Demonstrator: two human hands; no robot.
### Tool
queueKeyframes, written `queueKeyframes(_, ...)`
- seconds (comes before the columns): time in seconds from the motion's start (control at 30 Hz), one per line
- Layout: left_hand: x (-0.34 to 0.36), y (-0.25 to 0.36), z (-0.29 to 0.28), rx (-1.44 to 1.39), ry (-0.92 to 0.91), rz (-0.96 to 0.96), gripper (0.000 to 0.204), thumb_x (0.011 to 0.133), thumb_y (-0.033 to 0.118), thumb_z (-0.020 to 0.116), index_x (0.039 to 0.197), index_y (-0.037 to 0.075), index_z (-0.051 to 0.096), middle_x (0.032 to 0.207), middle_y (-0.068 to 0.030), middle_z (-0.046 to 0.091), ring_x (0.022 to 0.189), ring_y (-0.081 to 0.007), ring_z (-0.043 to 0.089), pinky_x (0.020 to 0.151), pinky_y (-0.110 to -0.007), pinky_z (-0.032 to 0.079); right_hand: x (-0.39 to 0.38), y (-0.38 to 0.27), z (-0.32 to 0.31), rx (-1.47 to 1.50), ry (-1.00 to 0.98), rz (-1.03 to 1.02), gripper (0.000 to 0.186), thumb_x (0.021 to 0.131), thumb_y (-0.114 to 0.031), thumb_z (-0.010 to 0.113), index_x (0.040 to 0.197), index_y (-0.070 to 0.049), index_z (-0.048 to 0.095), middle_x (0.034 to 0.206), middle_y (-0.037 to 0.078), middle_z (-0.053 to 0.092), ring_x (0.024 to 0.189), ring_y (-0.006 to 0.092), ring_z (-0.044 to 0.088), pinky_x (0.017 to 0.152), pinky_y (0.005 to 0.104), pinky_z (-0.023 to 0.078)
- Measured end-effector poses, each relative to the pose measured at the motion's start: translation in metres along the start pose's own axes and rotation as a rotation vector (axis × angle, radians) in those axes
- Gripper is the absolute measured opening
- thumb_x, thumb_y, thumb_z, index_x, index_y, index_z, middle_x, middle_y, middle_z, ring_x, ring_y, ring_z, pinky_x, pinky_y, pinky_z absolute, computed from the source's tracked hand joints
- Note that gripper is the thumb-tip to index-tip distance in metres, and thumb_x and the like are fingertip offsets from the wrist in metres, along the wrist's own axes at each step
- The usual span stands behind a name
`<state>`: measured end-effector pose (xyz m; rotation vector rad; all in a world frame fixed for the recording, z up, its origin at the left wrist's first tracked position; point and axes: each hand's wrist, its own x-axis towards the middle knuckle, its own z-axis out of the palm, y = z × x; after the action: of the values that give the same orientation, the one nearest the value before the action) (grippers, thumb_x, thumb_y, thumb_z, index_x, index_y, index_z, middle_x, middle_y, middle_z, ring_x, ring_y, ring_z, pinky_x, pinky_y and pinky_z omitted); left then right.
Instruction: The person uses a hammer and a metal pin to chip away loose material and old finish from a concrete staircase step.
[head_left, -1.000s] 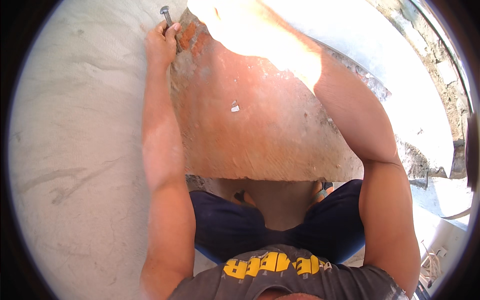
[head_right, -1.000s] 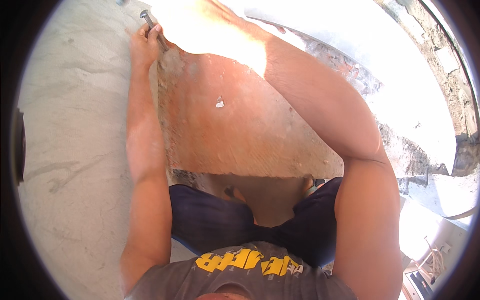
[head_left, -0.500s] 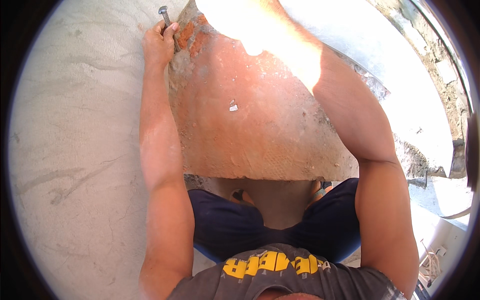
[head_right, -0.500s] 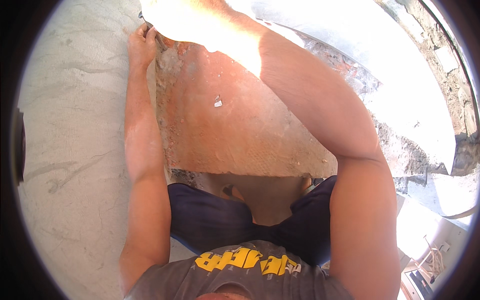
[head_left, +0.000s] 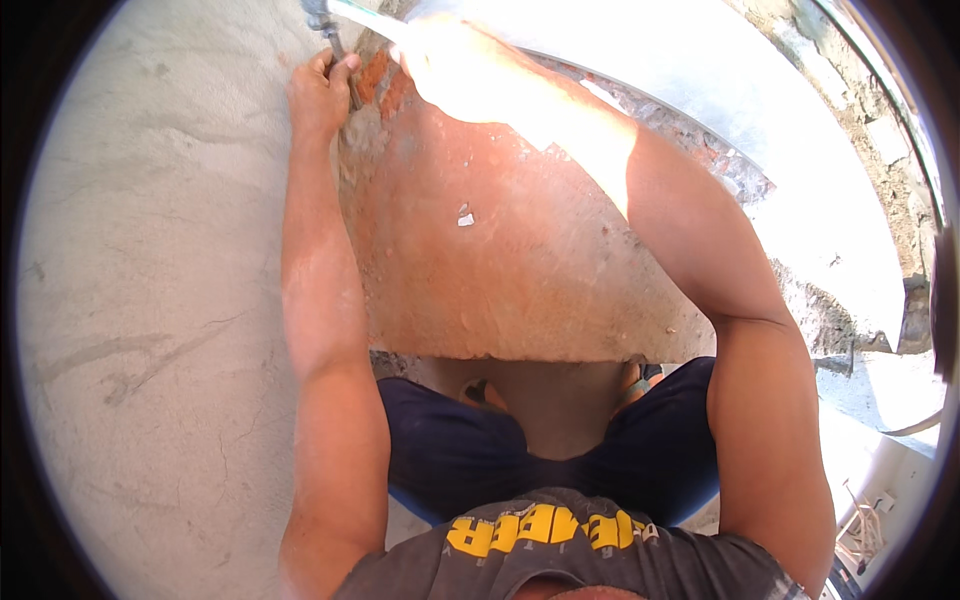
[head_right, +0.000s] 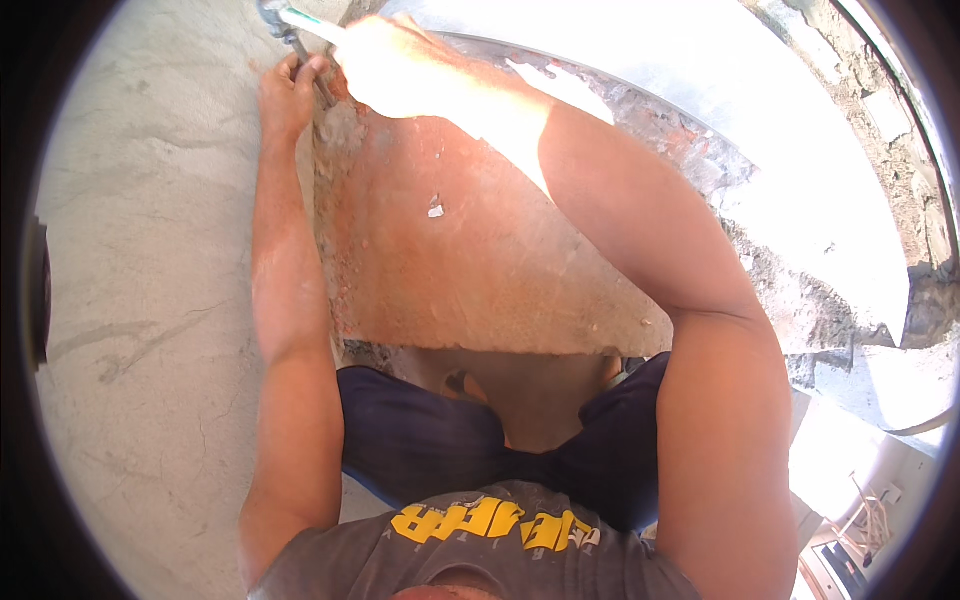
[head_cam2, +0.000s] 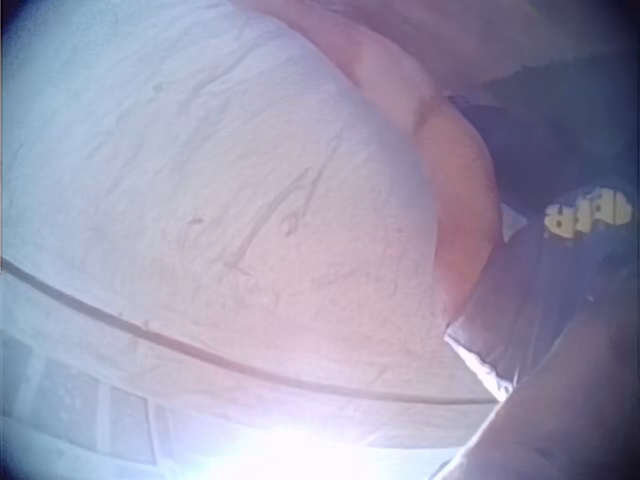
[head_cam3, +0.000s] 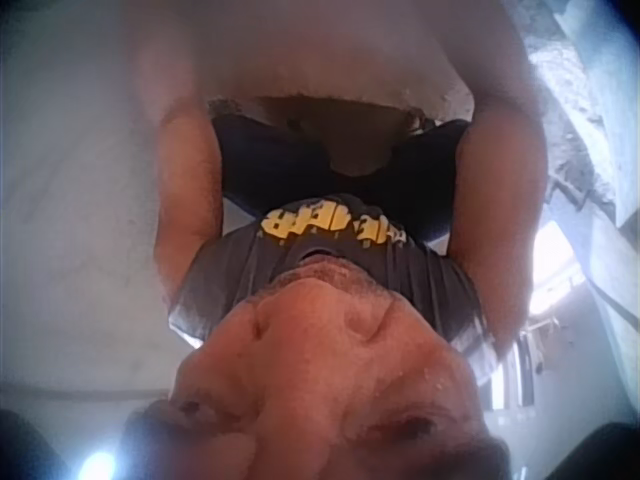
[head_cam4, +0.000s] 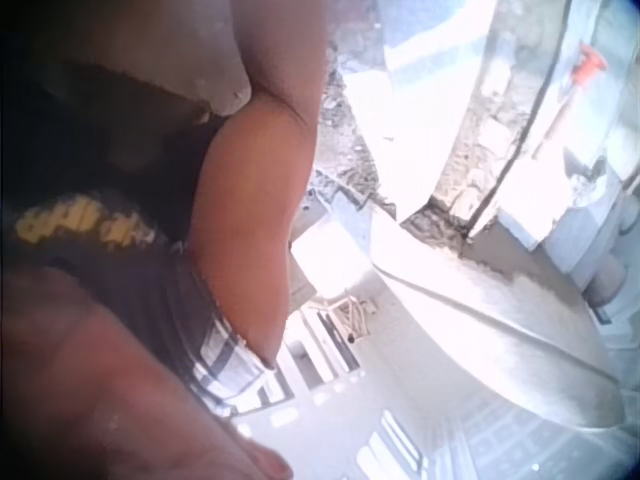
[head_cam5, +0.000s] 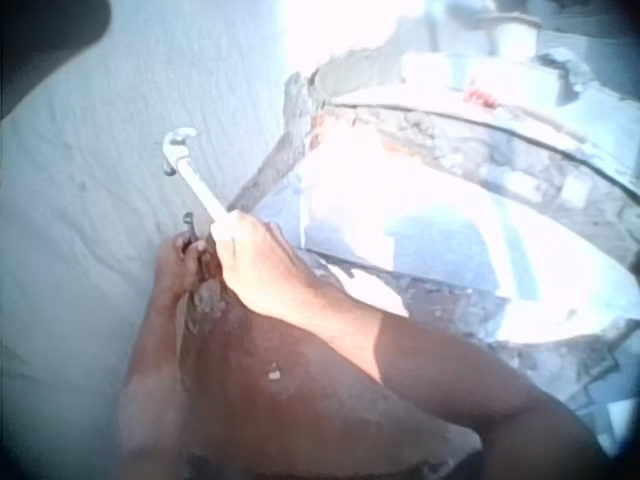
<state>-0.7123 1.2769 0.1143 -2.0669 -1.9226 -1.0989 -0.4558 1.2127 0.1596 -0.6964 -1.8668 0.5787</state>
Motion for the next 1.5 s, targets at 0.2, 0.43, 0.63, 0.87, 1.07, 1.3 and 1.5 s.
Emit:
queueKeyframes(0.2,-0.004,-0.013,-0.003,-0.133,0.013,-0.022,0.026,0.096,0.029,0.074,0.100,0.004,0.078,0.074,-0.0147,0.070,0.067,-0.0232,0.063,0.068,-0.040,0.050,0.009,0.001,0.000,-0.089,-0.090,0.028,0.024,0.098,-0.013,0.051,0.086,0.003,0.065,0.081,0.029,0.065,0.082,0.0470,0.066,0.071,0.0534,0.052)
queueKeyframes(0.43,-0.008,0.001,-0.005,-0.091,-0.008,0.021,0.021,0.097,0.022,0.072,0.098,0.002,0.076,0.078,-0.0147,0.072,0.068,-0.0219,0.066,0.068,-0.039,0.051,0.003,0.034,0.008,-0.344,-0.109,-0.178,0.018,0.091,-0.012,0.061,0.079,-0.001,0.068,0.067,0.014,0.066,0.059,0.0253,0.067,0.056,0.0396,0.054)
queueKeyframes(0.63,-0.028,0.010,0.002,-0.159,-0.218,-0.077,0.017,0.100,0.017,0.068,0.097,0.001,0.073,0.085,-0.0128,0.073,0.078,-0.0213,0.069,0.073,-0.038,0.052,0.015,0.010,-0.020,0.024,-0.021,0.065,0.025,0.100,-0.012,0.050,0.085,0.003,0.062,0.079,0.030,0.064,0.082,0.0487,0.067,0.071,0.0544,0.051)
queueKeyframes(0.87,-0.018,0.028,-0.037,-0.446,-0.239,-0.063,0.015,0.102,0.014,0.065,0.101,0.001,0.073,0.096,-0.0083,0.076,0.095,-0.0186,0.072,0.095,-0.039,0.060,0.022,0.010,-0.043,0.039,0.067,-0.019,0.026,0.101,-0.014,0.050,0.086,0.002,0.063,0.077,0.028,0.064,0.077,0.0473,0.067,0.067,0.0533,0.049)
queueKeyframes(1.07,-0.019,0.007,-0.015,-0.251,-0.287,-0.088,0.014,0.101,0.014,0.068,0.100,0.001,0.074,0.092,-0.0066,0.076,0.089,-0.0156,0.070,0.085,-0.034,0.059,0.010,-0.015,-0.071,0.104,-0.001,0.146,0.030,0.103,-0.020,0.048,0.088,0.003,0.061,0.072,0.024,0.062,0.068,0.0387,0.065,0.064,0.0516,0.047)
queueKeyframes(1.3,-0.041,-0.021,0.000,-0.127,-0.134,0.025,0.022,0.095,0.017,0.075,0.090,-0.004,0.071,0.063,-0.0116,0.055,0.059,-0.0162,0.049,0.057,-0.036,0.042,0.005,-0.010,-0.054,0.089,-0.069,0.061,0.030,0.104,-0.022,0.048,0.092,0.003,0.061,0.076,0.022,0.063,0.072,0.0370,0.065,0.066,0.0489,0.047)
queueKeyframes(1.5,-0.046,-0.007,0.010,-0.155,-0.132,-0.029,0.024,0.095,0.016,0.075,0.085,-0.003,0.064,0.065,-0.0156,0.055,0.059,-0.0202,0.048,0.058,-0.039,0.042,-0.017,0.010,-0.008,0.119,-0.070,0.010,0.028,0.104,-0.022,0.052,0.097,-0.001,0.068,0.069,0.015,0.063,0.058,0.0235,0.061,0.056,0.0406,0.049)
